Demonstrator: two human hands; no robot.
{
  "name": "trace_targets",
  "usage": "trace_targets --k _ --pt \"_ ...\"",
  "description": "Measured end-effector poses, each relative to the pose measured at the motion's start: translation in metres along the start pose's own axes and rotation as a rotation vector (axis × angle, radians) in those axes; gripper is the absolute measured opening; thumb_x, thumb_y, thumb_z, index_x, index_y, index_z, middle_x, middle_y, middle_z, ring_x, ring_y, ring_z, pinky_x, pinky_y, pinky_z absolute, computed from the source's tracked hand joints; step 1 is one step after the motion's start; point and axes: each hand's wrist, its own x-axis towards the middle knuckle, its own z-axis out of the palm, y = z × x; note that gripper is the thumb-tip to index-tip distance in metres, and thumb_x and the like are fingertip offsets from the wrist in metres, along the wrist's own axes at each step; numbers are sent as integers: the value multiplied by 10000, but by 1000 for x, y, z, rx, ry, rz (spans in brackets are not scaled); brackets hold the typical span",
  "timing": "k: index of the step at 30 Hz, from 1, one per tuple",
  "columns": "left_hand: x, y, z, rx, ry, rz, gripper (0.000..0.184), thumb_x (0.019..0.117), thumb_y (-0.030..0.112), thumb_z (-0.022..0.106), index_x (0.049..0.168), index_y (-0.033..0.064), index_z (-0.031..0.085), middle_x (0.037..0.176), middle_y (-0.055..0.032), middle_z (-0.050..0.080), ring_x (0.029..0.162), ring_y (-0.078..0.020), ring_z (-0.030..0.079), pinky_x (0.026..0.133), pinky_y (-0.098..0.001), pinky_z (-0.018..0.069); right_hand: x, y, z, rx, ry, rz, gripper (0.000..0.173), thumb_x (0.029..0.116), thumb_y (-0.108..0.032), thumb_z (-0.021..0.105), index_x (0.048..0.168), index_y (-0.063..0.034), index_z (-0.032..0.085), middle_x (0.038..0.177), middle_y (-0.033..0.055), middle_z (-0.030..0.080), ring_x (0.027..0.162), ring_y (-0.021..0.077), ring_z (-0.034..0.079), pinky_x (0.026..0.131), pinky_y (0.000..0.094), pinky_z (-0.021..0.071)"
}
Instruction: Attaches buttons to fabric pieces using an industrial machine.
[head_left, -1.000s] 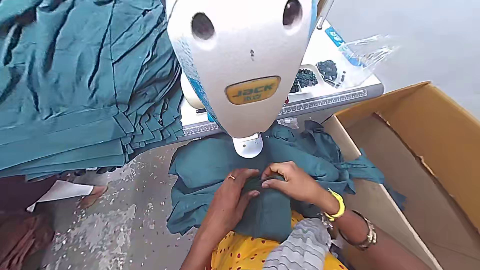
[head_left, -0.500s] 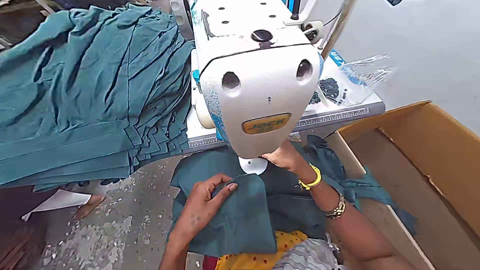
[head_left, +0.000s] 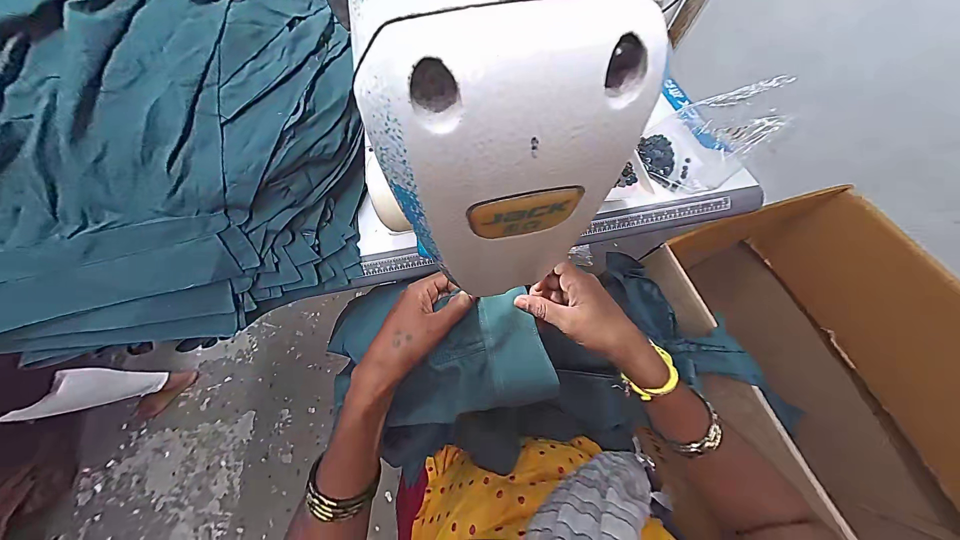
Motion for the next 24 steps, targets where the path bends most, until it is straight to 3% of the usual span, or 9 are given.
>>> trace_targets --k 5,9,11,13,14,16,19,24 --pt "6 0 -4 -31 0 0 73 991 164 652 1019 115 698 867 83 697 815 55 635 765 -163 522 4 4 5 32 39 -30 197 952 -172 713 1001 -65 554 720 -65 616 583 -10 597 581 163 525" --pt "6 -8 -2 -117 -32 36 105 1019 164 593 1041 106 677 870 91 690 804 50 639 749 -151 529 9 8 -10 -108 22 -52 260 972 -257 695 1091 -34 636 824 -21 668 711 21 649 695 220 568" --pt "5 -11 0 -142 -40 23 117 1028 171 574 1024 100 666 840 84 679 762 38 631 708 -155 523 17 11 -30 -371 173 -90 223 980 -244 675 1049 -37 717 829 45 707 733 134 669 706 365 562" --pt "5 -12 1 -154 -33 35 117 1029 166 564 991 110 659 817 88 672 739 37 627 690 -151 521 33 22 -50 -676 415 -226 155 984 -123 652 1010 -3 746 891 158 714 778 313 700 696 526 566" --pt "4 -13 2 -159 -30 41 119 1033 160 559 992 107 657 819 87 670 740 37 628 693 -150 523 41 26 -57 -803 479 -275 145 990 -77 634 1034 10 742 953 195 703 827 367 703 703 553 562" --pt "4 -14 2 -165 -25 62 112 1030 153 556 969 117 642 811 92 655 740 42 617 688 -143 512 52 29 -65 -951 481 -327 195 959 10 633 1125 2 735 1086 219 676 941 399 690 733 545 573" --pt "3 -18 5 -176 -13 89 133 1032 171 536 961 126 639 833 95 652 767 44 617 707 -140 511 63 38 -66 -1000 447 -371 221 942 13 657 1152 -3 724 1107 210 650 967 394 669 712 521 566" --pt "0 -23 12 -243 30 121 145 1033 149 524 953 119 640 825 95 642 759 38 613 704 -141 513 72 52 -70 -992 457 -480 95 932 -42 695 999 19 723 1031 221 673 942 419 675 713 530 562"
